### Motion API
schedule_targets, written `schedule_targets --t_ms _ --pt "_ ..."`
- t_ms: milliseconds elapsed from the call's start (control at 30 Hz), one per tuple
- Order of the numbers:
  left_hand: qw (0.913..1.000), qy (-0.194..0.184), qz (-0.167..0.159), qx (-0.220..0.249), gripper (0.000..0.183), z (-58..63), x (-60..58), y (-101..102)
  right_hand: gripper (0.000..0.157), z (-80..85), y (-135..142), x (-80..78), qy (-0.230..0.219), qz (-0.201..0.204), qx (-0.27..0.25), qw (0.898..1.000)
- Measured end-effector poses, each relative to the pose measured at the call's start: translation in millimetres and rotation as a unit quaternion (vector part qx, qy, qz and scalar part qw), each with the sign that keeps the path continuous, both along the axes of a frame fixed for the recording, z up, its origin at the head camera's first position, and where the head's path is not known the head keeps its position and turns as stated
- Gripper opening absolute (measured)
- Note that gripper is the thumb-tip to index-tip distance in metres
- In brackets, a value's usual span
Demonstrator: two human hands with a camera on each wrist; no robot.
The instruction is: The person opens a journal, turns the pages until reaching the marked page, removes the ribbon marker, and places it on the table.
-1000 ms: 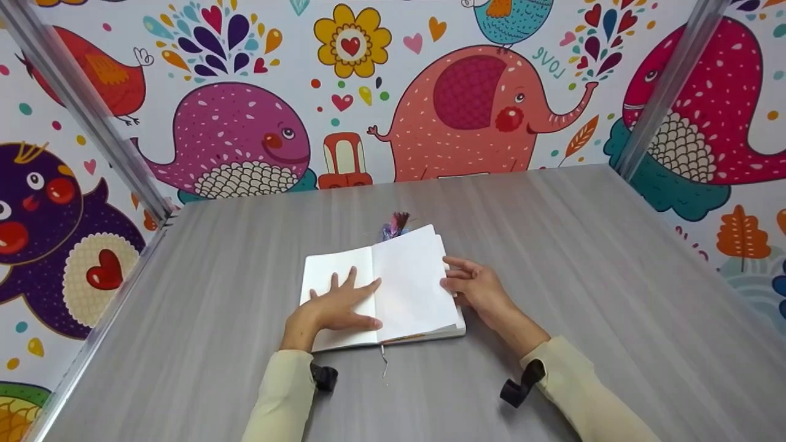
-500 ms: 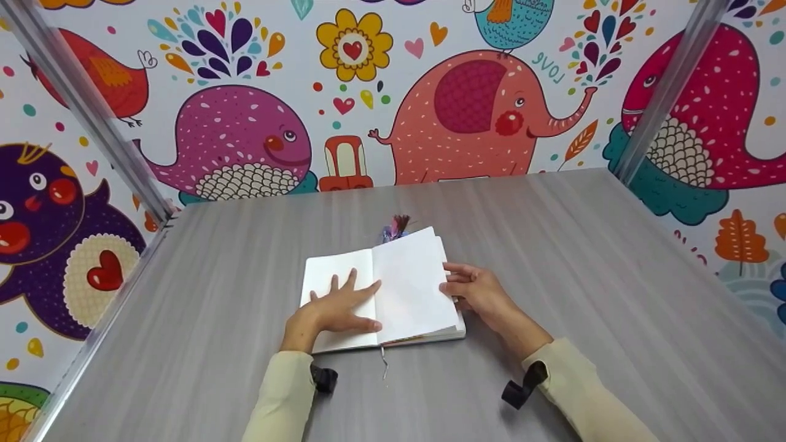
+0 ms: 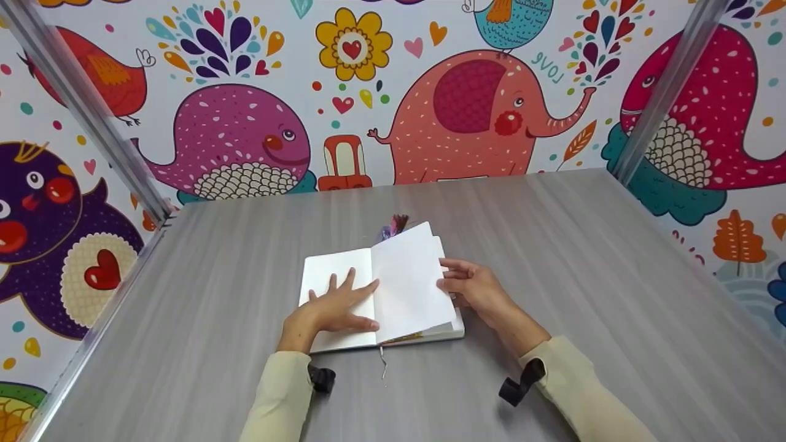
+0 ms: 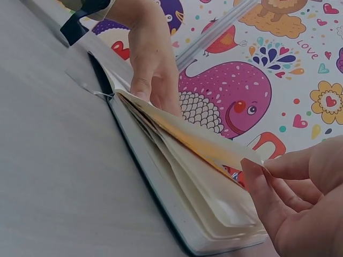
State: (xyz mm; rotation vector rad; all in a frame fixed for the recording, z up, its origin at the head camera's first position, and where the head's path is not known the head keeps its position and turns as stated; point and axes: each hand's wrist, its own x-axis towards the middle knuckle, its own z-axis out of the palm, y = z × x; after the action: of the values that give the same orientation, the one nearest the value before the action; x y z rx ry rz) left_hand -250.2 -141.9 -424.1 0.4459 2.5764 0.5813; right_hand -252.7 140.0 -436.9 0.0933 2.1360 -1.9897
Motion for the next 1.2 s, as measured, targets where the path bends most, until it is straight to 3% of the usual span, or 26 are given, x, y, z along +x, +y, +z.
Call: schedule_targets --t_ms 467,667,833,1000,1200 --pt "0.9995 0.002 0.014 0.029 0.079 5.6 -1.1 -24 0.043 13.1 -13 -0.7 0.004 0.013 -0.020 1.000" --pt "0.9964 0.049 0.040 0.057 0.059 7.8 -0.6 -41 0.039 17.0 -20 1.8 0.020 0.027 -0.030 0.999" --pt "0.9851 0.083 0.099 0.114 0.045 11.7 -2.0 -49 0.039 19.9 -28 3.9 0.047 0.058 -0.029 0.997" --pt "0.9651 0.081 0.171 0.181 0.048 17.7 -2.6 -52 0.041 20.6 -36 6.8 0.088 0.112 -0.008 0.990" --pt "0.9525 0.070 0.186 0.231 0.062 24.0 -1.4 -57 0.040 17.7 -50 11.1 0.144 0.173 0.061 0.972"
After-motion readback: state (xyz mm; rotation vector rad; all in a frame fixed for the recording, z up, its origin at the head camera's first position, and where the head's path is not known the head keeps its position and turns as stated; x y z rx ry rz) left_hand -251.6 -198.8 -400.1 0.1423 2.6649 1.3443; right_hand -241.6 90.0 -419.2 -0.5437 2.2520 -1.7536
